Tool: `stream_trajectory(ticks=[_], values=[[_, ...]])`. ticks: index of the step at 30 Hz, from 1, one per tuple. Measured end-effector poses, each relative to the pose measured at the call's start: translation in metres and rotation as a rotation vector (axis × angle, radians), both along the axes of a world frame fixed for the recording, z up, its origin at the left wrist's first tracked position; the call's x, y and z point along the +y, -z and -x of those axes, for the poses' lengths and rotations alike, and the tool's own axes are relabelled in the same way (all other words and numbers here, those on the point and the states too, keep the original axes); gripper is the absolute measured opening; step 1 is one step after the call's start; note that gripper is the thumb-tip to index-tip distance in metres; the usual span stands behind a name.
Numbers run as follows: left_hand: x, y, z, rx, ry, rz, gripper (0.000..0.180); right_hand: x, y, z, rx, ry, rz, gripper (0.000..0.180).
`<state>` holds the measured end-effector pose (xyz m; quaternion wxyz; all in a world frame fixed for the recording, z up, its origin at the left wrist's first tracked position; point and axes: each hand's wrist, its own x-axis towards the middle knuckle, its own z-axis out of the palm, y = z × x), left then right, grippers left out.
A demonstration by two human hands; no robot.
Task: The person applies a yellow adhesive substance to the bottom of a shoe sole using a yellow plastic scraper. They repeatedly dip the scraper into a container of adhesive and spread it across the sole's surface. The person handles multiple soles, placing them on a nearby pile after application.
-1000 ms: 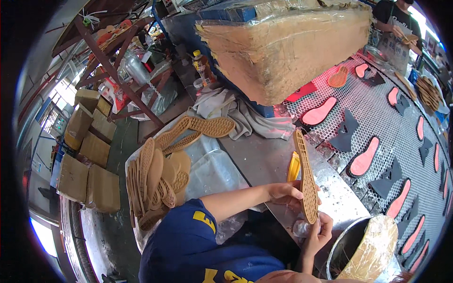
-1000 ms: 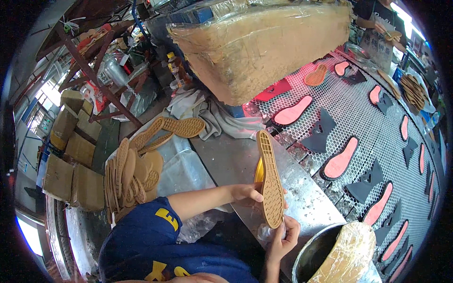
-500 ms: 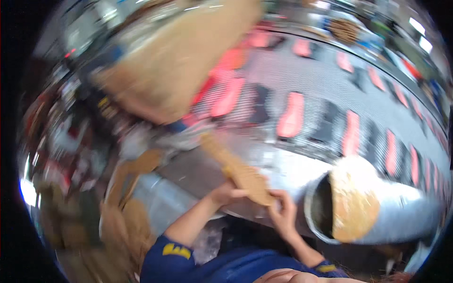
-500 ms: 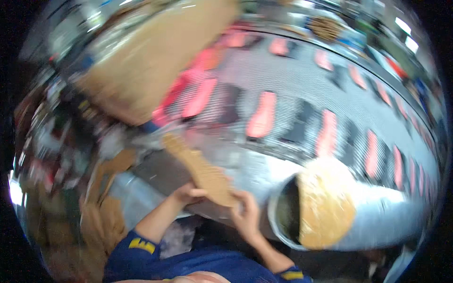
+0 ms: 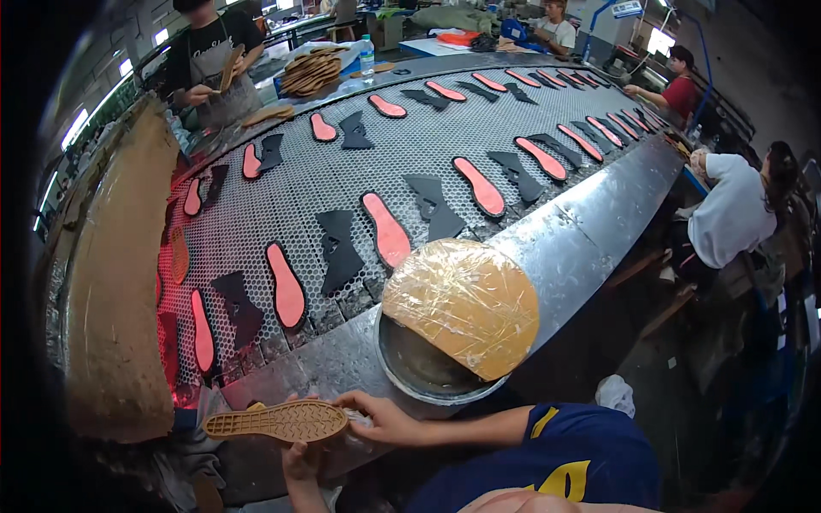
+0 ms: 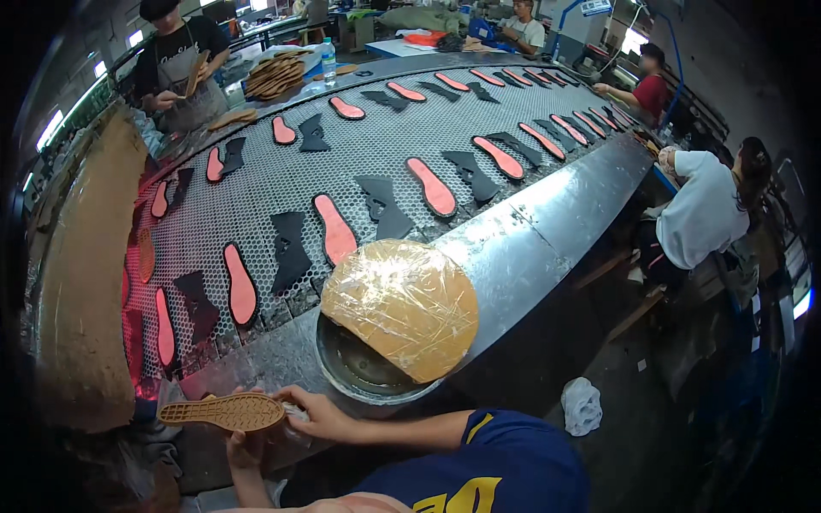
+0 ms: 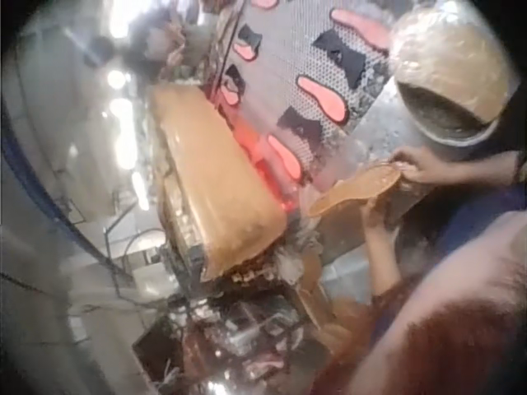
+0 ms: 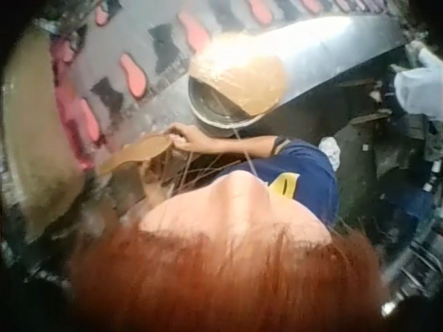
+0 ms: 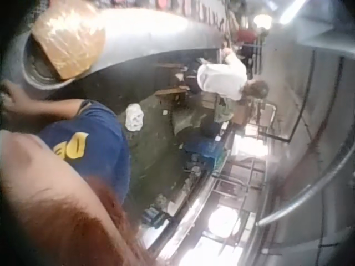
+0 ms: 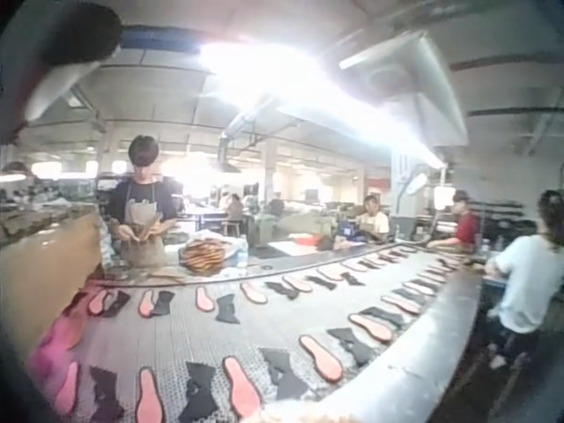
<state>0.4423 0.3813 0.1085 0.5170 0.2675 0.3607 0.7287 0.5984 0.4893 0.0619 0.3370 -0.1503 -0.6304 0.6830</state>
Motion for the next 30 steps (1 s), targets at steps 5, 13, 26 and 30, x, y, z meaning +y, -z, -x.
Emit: stream_trajectory(ticks=[5, 13, 26, 30], values=[[-0.02, 0.014, 0.02, 0.012, -0.009, 0.016, 0.097, 0.001, -0.014, 0.007, -0.105, -0.087, -0.007, 0.033], [-0.032, 0.024, 0.055, -0.282, 0.198, -0.049, 0.084, -0.014, -0.018, 0.034, -0.185, 0.151, -0.031, 0.021], [-0.032, 0.024, 0.058, -0.227, 0.13, -0.098, 0.076, -0.014, 0.007, 0.046, -0.183, 0.073, 0.081, 0.018], [-0.028, 0.03, 0.056, -0.142, 0.126, -0.097, 0.081, -0.014, -0.001, 0.044, -0.196, 0.068, 0.1, 0.015]])
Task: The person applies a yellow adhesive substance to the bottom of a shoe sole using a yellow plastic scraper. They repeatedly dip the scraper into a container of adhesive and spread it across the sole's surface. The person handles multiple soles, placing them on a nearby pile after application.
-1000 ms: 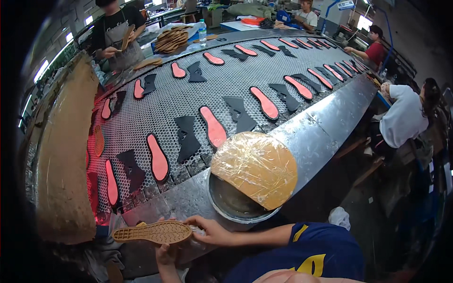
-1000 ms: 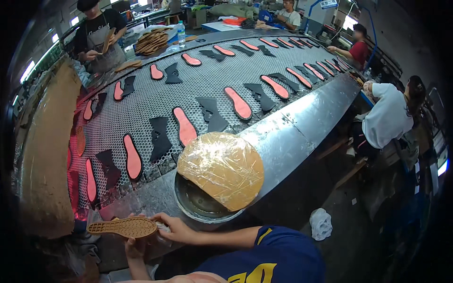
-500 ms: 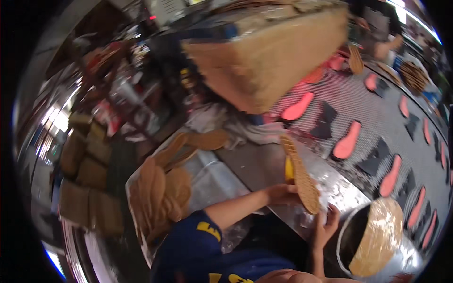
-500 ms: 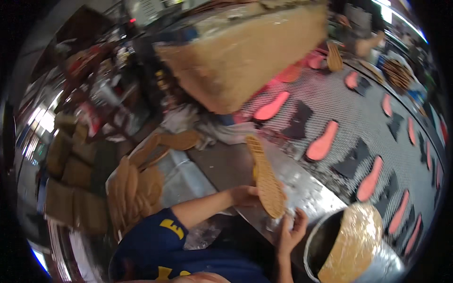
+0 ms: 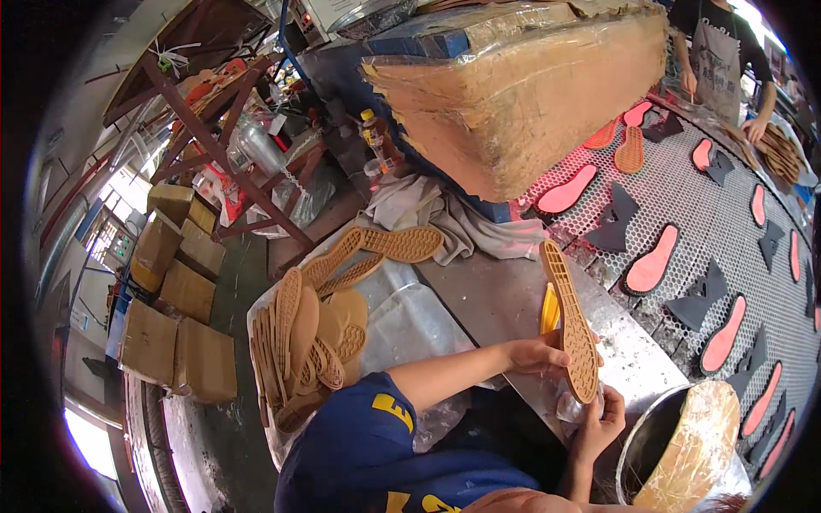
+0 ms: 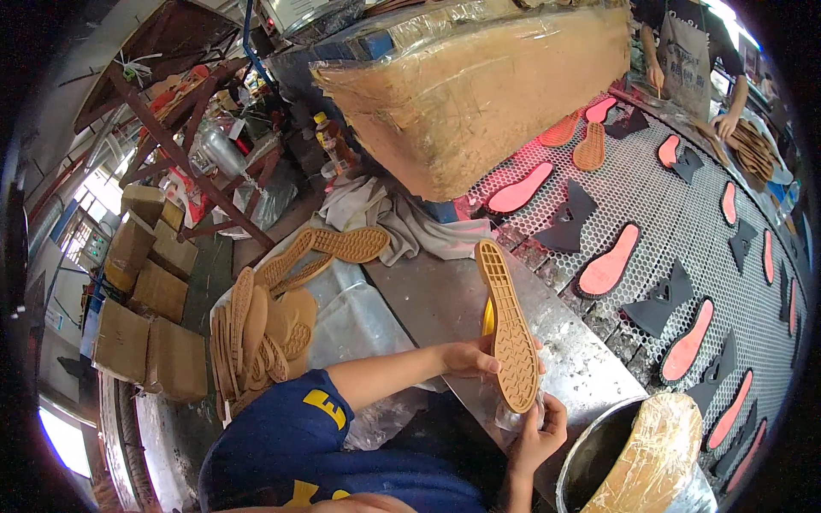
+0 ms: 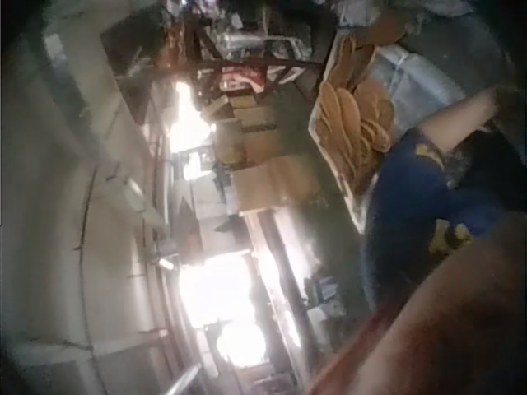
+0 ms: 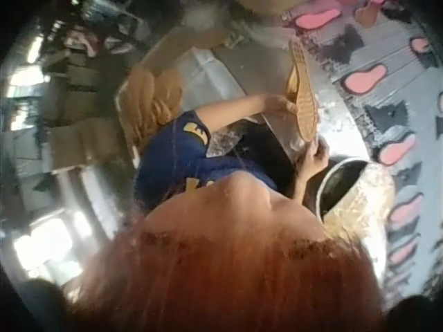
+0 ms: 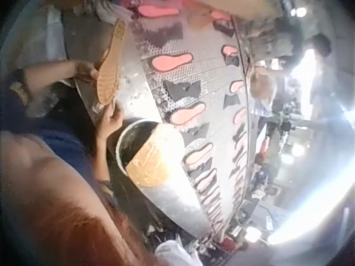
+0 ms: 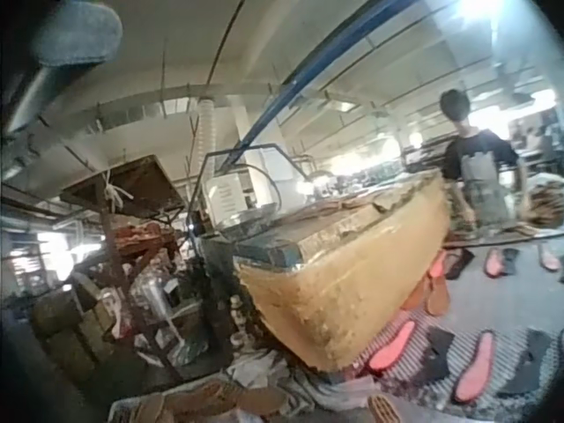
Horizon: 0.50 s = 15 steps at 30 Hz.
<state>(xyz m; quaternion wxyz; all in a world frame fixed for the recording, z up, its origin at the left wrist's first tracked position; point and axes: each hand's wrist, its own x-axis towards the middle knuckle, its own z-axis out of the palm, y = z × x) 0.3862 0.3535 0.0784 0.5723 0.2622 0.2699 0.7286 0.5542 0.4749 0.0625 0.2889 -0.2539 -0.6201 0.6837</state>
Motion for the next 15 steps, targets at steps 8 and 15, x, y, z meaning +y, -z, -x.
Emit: stream_trajectory(ticks=[8, 15], values=[[0.003, 0.005, -0.005, 0.049, -0.038, 0.038, 0.086, 0.002, -0.002, -0.008, -0.024, -0.024, -0.044, 0.013], [0.005, 0.0, -0.011, 0.171, -0.037, 0.102, 0.091, 0.005, -0.009, -0.014, -0.033, -0.026, -0.072, 0.014]])
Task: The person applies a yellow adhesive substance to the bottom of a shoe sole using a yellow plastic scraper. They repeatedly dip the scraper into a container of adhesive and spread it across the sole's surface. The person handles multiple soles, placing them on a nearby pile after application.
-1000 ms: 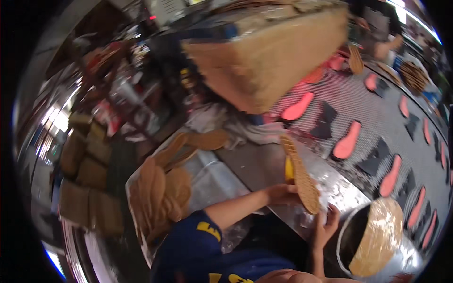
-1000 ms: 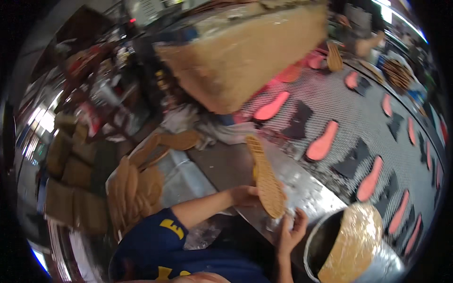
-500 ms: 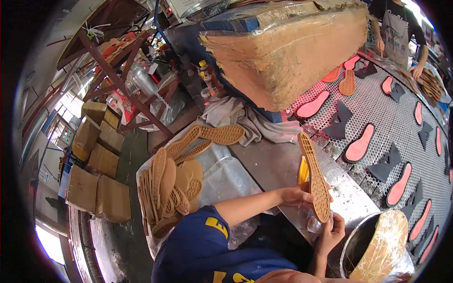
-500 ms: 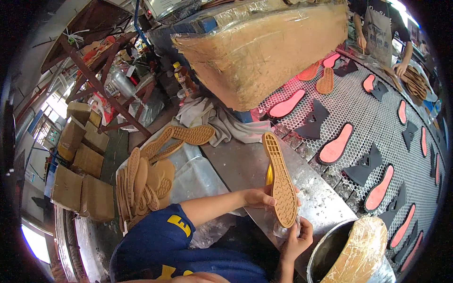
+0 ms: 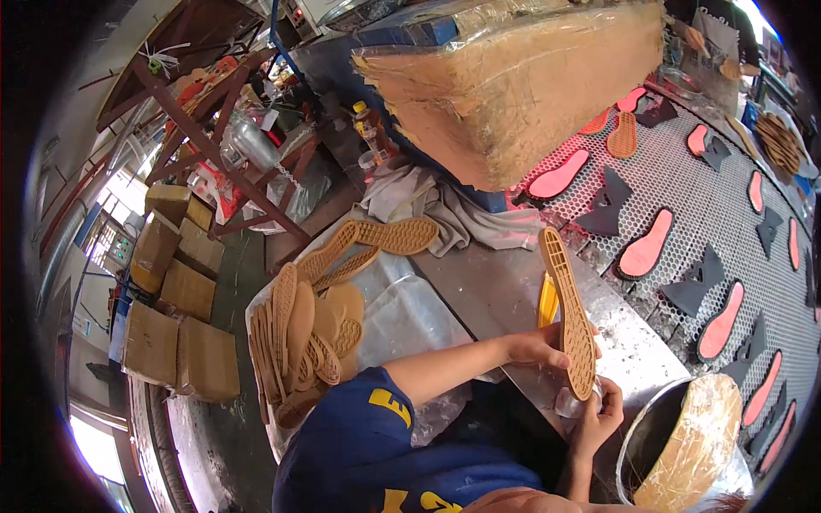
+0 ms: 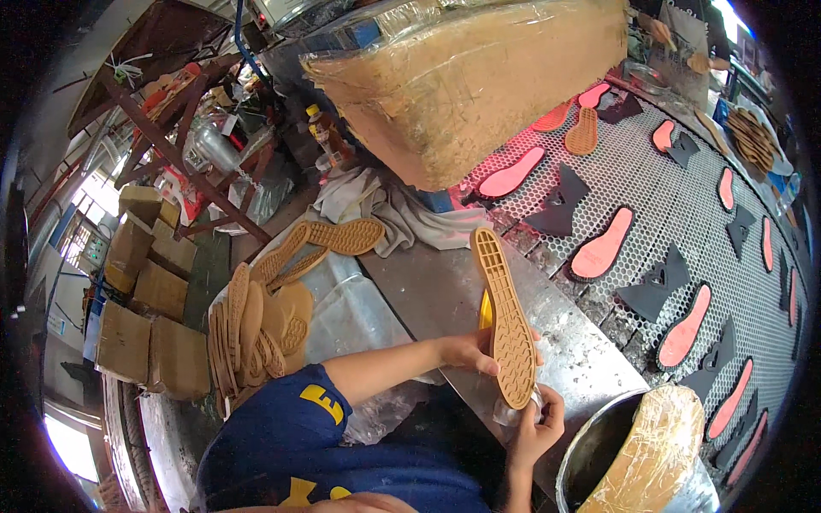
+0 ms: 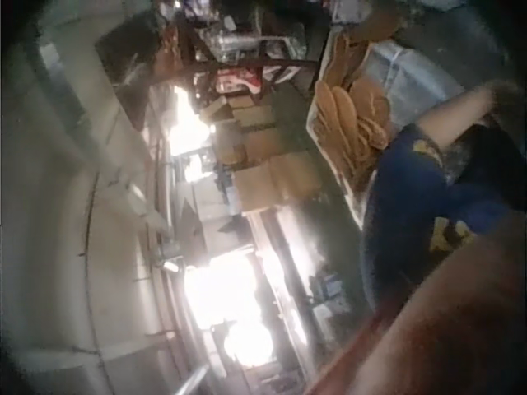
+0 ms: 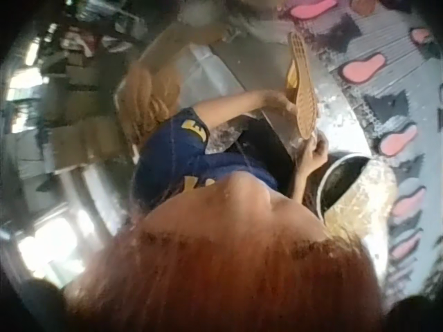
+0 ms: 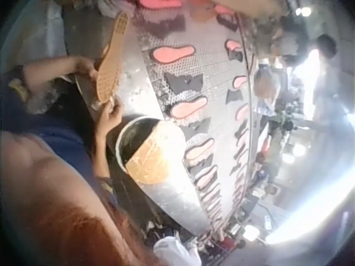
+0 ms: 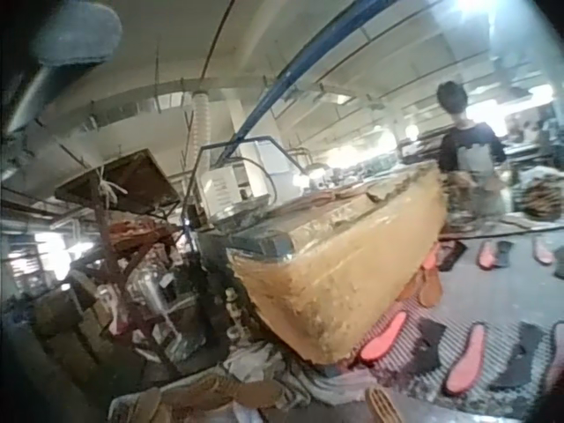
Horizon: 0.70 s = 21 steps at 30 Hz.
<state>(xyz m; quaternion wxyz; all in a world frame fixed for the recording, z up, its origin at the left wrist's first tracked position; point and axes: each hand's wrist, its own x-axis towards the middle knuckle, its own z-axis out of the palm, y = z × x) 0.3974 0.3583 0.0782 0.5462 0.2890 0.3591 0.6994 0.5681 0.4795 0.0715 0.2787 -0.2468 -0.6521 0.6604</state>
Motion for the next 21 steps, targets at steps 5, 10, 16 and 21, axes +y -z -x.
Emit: stream_trajectory(ticks=[5, 10, 16, 21], values=[[0.001, -0.009, -0.007, 0.059, -0.064, 0.028, 0.091, 0.002, 0.001, -0.003, -0.025, -0.01, -0.068, 0.018], [0.003, -0.015, -0.019, 0.131, -0.166, 0.026, 0.092, 0.003, 0.006, -0.007, -0.056, 0.043, -0.171, 0.018], [0.007, -0.007, -0.026, 0.072, -0.187, -0.009, 0.091, 0.0, -0.005, -0.009, -0.052, 0.074, -0.32, 0.018], [0.009, -0.01, -0.036, 0.041, -0.233, -0.029, 0.092, 0.002, 0.002, -0.014, -0.041, 0.064, -0.283, 0.018]])
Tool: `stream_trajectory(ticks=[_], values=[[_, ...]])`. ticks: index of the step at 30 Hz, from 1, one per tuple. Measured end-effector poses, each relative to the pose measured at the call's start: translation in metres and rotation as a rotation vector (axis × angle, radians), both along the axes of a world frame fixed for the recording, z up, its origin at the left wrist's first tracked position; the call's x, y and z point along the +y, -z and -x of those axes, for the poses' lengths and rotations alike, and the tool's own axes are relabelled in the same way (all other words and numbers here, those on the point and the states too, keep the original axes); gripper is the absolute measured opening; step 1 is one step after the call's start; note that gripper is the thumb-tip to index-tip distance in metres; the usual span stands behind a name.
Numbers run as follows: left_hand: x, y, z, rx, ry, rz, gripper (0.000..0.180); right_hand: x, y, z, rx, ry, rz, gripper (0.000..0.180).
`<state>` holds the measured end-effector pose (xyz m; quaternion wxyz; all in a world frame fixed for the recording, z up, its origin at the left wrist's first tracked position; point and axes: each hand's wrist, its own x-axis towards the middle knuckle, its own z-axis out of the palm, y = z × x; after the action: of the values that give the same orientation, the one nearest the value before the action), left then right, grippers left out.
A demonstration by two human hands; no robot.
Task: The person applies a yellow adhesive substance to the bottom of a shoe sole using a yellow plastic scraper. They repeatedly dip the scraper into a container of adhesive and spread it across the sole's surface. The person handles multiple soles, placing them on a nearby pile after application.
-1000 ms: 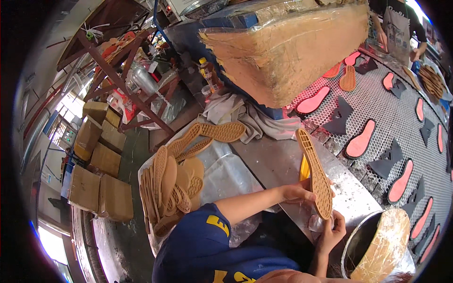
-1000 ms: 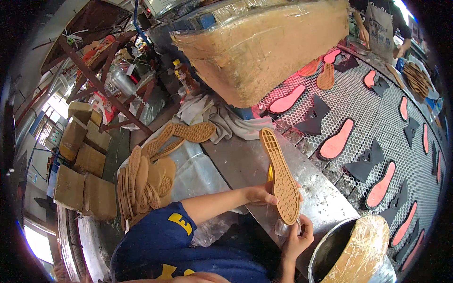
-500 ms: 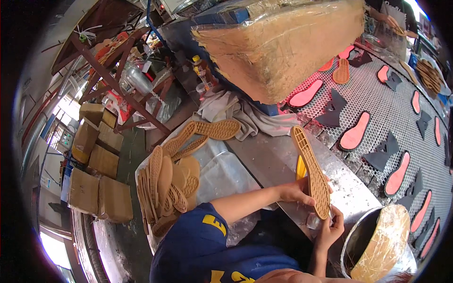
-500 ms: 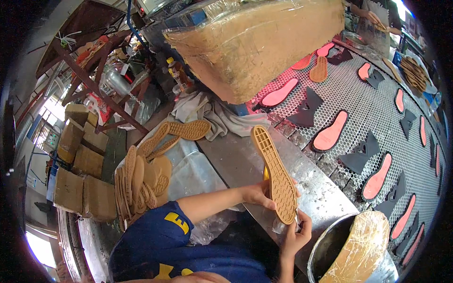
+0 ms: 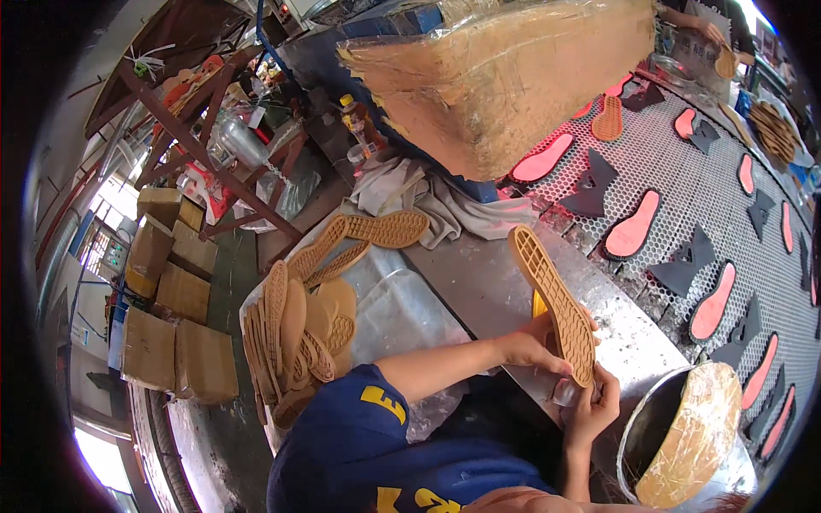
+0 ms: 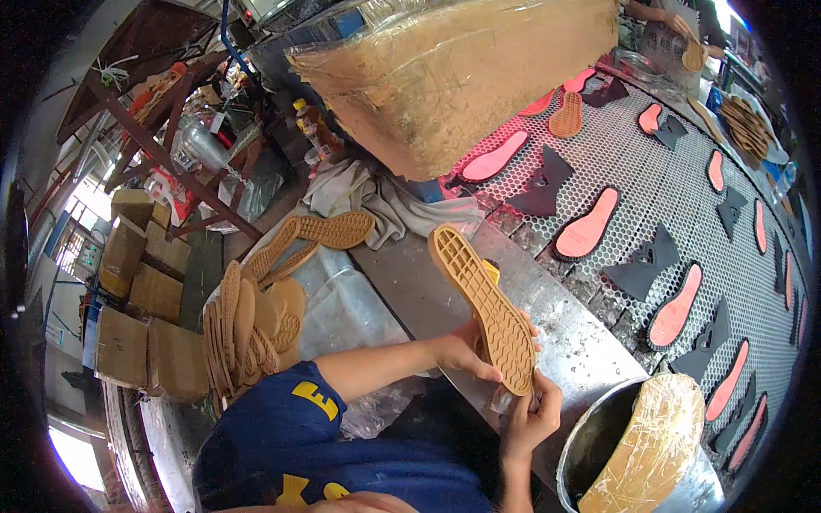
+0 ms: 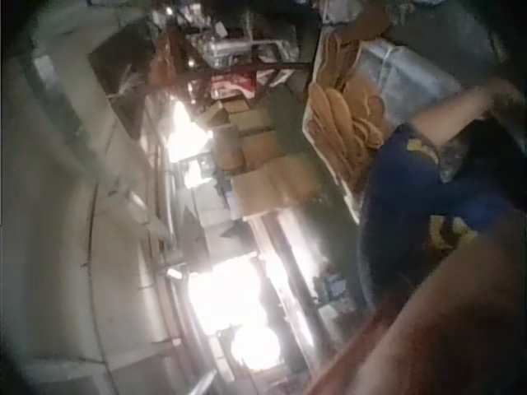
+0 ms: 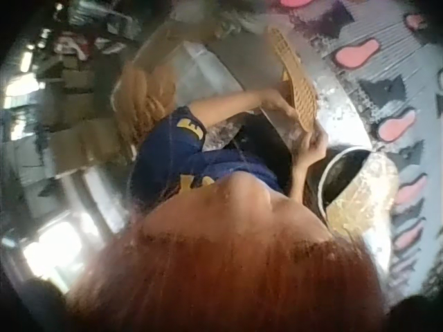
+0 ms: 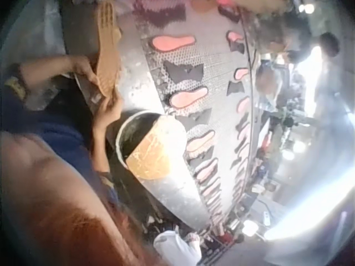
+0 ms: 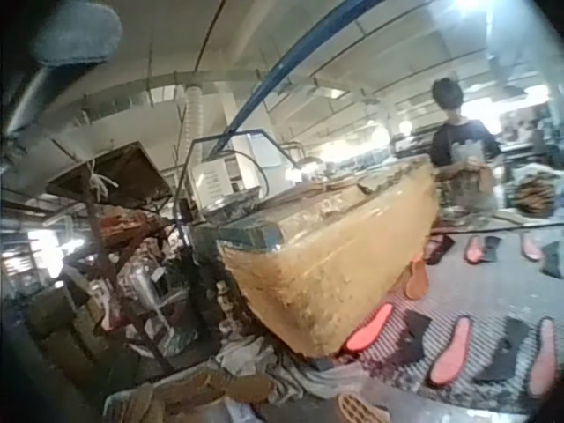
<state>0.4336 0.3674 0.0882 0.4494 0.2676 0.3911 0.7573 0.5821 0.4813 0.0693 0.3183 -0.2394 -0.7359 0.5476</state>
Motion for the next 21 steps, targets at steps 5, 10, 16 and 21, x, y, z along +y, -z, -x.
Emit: stream_trajectory(ticks=[5, 10, 16, 21], values=[[0.003, 0.006, -0.008, 0.096, -0.067, -0.022, 0.091, 0.005, -0.001, -0.004, -0.002, -0.018, -0.114, 0.017], [0.008, -0.004, -0.017, 0.086, -0.113, -0.03, 0.088, 0.004, -0.008, -0.007, 0.004, 0.017, -0.117, 0.02], [0.009, -0.007, -0.026, 0.182, -0.15, -0.031, 0.09, 0.005, -0.014, -0.012, -0.009, 0.026, -0.129, 0.022], [0.012, -0.007, -0.031, 0.255, -0.187, -0.056, 0.091, 0.005, -0.012, -0.016, 0.004, 0.035, -0.085, 0.023]])
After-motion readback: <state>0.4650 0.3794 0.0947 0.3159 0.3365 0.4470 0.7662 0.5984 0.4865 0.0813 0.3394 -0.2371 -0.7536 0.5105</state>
